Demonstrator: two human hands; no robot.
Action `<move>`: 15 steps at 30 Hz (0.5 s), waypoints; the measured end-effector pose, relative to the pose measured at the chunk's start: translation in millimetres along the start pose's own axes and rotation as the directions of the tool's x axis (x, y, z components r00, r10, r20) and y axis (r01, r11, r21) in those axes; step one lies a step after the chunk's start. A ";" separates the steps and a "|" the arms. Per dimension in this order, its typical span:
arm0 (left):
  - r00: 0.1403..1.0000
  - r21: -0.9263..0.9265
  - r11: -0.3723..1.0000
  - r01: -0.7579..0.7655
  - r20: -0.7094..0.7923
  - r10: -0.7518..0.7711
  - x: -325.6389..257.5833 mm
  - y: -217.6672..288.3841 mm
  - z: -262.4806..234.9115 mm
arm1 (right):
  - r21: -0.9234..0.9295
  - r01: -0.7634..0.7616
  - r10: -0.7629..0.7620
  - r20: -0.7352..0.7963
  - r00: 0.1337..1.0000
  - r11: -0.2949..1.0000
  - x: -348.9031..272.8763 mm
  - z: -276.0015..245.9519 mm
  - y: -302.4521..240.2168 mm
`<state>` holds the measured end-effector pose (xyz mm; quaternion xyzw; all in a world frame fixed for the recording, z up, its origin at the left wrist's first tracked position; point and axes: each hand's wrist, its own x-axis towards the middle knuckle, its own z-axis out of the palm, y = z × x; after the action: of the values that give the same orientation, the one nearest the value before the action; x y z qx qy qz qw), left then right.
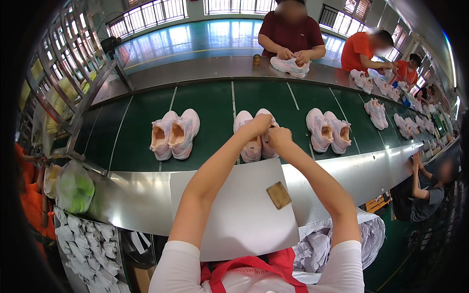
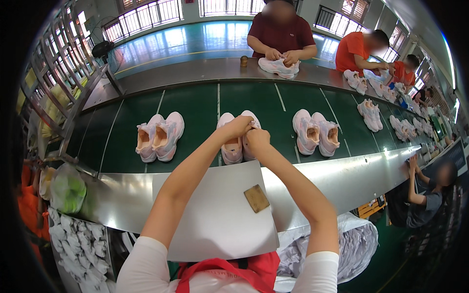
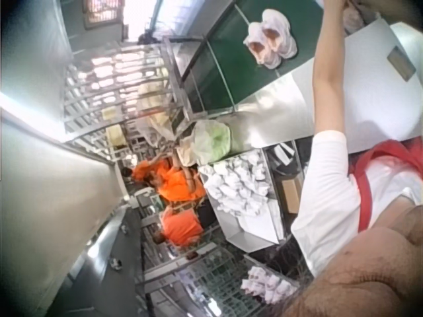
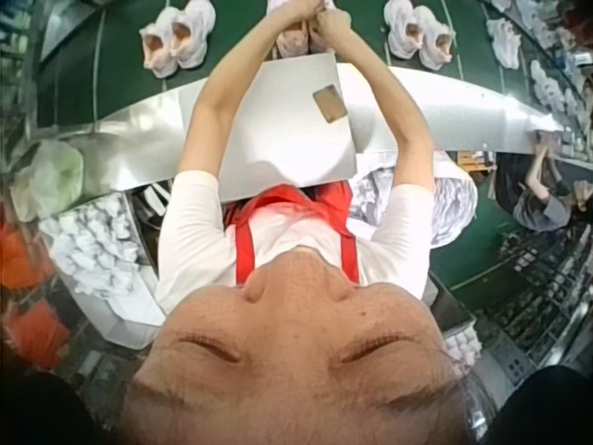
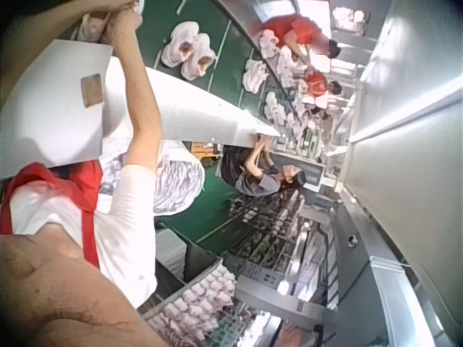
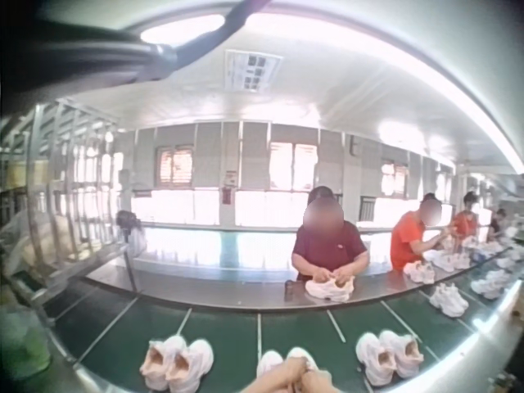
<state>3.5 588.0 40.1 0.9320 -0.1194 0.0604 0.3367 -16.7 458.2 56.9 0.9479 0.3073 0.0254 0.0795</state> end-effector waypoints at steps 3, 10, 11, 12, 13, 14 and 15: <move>1.000 0.002 1.000 -0.018 0.020 0.018 -1.0 0.9 -8.2 | 0.058 0.068 -0.067 -0.009 0.998 0.996 10.7 -7.3 4.6; 0.960 -0.117 0.993 -0.013 0.277 0.045 -4.8 -9.2 -29.9 | 0.480 -0.113 0.065 0.114 0.991 0.870 -4.3 -41.6 40.6; 0.932 -0.134 0.991 0.004 0.359 0.044 -4.9 -2.3 -33.9 | 0.504 -0.028 0.005 0.046 0.999 0.863 -2.4 -27.1 48.2; 0.919 -0.140 0.988 0.063 0.394 -0.003 -2.8 1.5 -29.4 | 0.522 0.059 -0.054 -0.024 0.998 0.851 5.0 -0.3 56.9; 0.953 -0.065 0.998 -0.001 0.301 0.021 -2.8 4.6 -22.4 | 0.535 0.153 -0.118 -0.099 0.988 0.831 12.0 18.6 60.6; 0.978 0.020 0.998 -0.051 0.202 0.046 -5.6 4.2 -11.3 | 0.522 0.164 -0.113 -0.129 0.985 0.837 16.6 25.3 57.5; 0.991 0.110 0.990 -0.092 0.104 0.081 -9.4 4.0 1.7 | 0.508 0.175 -0.109 -0.158 0.981 0.843 19.5 32.5 54.4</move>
<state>-6.5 585.6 39.5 0.9456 -0.1727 0.0352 0.2734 33.7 421.9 33.9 0.9052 0.3766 -0.0062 -0.1968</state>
